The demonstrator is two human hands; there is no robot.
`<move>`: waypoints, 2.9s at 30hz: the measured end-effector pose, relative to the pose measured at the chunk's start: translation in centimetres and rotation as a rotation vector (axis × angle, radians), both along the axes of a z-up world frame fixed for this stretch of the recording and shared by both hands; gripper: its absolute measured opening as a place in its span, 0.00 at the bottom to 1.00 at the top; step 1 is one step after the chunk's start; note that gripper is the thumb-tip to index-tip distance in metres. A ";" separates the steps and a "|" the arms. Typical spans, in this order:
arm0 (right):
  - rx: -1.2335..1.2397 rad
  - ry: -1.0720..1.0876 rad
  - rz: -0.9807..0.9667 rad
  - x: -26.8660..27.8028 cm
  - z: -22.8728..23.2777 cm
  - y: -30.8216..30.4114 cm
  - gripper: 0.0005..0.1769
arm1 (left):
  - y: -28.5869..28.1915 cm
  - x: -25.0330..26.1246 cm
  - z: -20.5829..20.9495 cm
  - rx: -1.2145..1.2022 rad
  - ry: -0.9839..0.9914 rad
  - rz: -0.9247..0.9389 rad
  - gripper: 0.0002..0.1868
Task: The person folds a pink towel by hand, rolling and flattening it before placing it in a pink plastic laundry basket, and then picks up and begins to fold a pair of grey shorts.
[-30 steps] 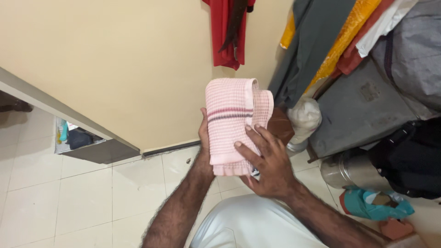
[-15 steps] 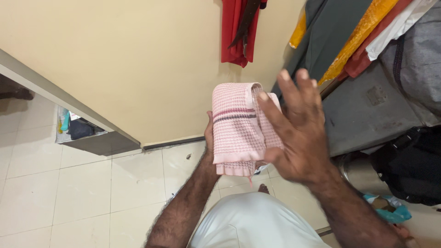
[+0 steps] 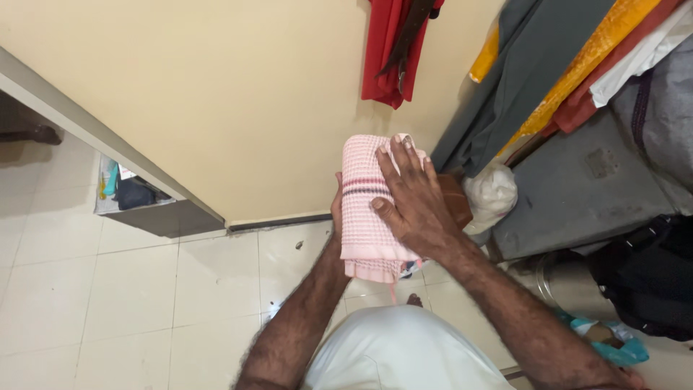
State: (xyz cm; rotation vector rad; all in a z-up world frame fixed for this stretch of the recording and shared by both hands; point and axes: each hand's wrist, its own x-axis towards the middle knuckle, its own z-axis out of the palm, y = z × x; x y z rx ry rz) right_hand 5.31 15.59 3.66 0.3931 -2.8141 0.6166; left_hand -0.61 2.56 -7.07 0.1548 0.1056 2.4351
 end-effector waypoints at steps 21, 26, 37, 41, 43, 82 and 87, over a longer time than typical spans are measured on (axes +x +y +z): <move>0.060 0.079 -0.057 3.5 0.4 -2.3 0.45 | 0.8 2.8 -1.0 -0.012 -0.032 0.012 0.33; -0.065 0.117 -0.004 4.1 0.3 -0.7 0.38 | 0.2 2.0 -1.1 -0.104 -0.091 -0.043 0.40; -0.261 0.149 -0.274 4.5 3.3 0.8 0.15 | -0.2 2.8 -0.5 -0.160 -0.016 -0.046 0.43; -0.586 0.024 -0.240 4.5 2.5 0.9 0.09 | -0.3 3.3 -0.6 -0.149 -0.019 -0.014 0.43; -0.713 -0.074 -0.281 4.6 1.9 1.3 0.09 | -0.5 3.4 -0.5 -0.119 -0.031 -0.009 0.45; 0.014 -0.049 -0.119 3.9 0.7 1.9 0.51 | -0.7 3.7 1.8 -0.035 -0.063 -0.095 0.50; 0.196 0.015 -0.237 4.4 2.8 1.6 0.49 | -0.2 3.5 0.6 -0.049 0.002 -0.068 0.49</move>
